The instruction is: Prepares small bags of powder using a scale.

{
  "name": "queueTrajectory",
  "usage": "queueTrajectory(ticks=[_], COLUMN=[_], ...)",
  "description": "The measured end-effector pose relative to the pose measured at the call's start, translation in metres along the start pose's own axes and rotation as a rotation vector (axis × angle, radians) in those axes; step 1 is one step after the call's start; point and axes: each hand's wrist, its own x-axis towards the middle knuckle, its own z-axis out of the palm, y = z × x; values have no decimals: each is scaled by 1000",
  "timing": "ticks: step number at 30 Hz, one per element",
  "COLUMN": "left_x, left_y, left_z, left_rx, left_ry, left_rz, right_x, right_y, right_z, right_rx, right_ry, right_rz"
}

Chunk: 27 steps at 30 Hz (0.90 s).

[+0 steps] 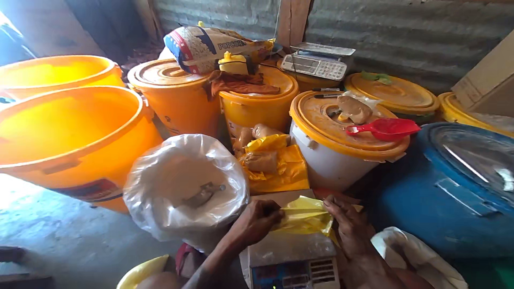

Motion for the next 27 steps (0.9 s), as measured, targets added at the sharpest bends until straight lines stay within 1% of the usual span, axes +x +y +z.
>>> queueTrajectory(ticks=[2, 4, 9, 11, 12, 14, 16, 18, 20, 23, 27], left_x=[-1, -2, 1, 1, 1, 2, 3, 2, 3, 4, 5], left_y=[2, 4, 3, 5, 5, 4, 2, 2, 2, 0, -4], left_z=[-1, -1, 7, 9, 11, 17, 23, 30, 37, 48, 55], left_rx=[29, 35, -111, -177, -203, -264, -316, -367, -416, -402, -423], left_ry=[-26, -14, 207, 256, 255, 231, 204, 197, 200, 209, 167], left_rz=[-32, -59, -67, -113, -126, -128, -116, -100, -80, -93, -80], right_x=[0, -1, -7, -11, -13, -18, -24, -31, -37, -44, -44], right_y=[0, 0, -7, -5, -4, -2, -2, -4, -3, 2, 8], right_z=[1, 1, 3, 3, 3, 6, 14, 24, 33, 43, 46], right_rx=[-20, -66, -359, -439, -460, -462, -414, -351, -287, -195, -130], right_ry=[20, 55, 165, 218, 225, 179, 73, -68, -157, -200, -200], right_rz=[-16, -40, -176, -238, -290, -382, -404, -309, -139, 71, 147])
